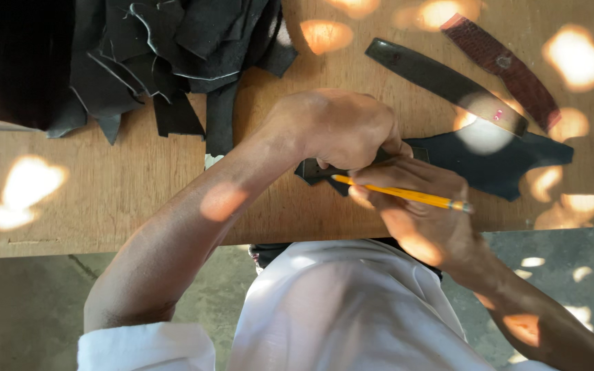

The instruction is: The person traces the outlines of leather templates onto pieces of black leather using a pencil on a wooden workbench.

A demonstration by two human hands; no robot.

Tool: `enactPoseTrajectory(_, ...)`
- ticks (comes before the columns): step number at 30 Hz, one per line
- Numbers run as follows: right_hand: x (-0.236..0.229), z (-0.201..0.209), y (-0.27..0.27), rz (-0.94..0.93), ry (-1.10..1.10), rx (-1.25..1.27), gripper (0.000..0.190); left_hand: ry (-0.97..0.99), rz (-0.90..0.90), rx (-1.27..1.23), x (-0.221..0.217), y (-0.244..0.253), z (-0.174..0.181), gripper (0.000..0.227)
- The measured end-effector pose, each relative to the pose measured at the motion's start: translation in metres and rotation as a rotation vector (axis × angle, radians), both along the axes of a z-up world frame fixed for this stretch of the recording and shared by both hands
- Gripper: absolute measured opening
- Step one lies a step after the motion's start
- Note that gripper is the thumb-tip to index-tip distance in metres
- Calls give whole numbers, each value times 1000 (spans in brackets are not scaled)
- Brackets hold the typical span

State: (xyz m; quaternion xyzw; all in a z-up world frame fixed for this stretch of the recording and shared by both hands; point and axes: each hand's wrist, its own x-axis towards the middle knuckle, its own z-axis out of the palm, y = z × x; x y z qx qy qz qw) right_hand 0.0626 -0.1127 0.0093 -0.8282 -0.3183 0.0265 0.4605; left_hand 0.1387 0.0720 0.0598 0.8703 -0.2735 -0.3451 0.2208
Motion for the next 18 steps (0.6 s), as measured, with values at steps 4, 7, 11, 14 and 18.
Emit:
enactPoseTrajectory(4,3,8,-27,-35,-64,-22,16,-13,29,14,-3,0,2,77)
enactPoseTrajectory(7,2,12,-46,-109,-87,-53,14,-67,35,12,-5,0,-1,80)
enactPoseTrajectory(11,4,22,-66,-155,-192,-209,16,-129,-15,-8,-5,-1,-6,82)
enactPoseTrajectory(14,5,23,-72,-202,-108,-223,16,-135,-43,7,-5,1,-7,80)
enactPoseTrajectory(18,12,21,-79,-157,-134,-267,17,-134,-41,7,-2,-1,-7,81)
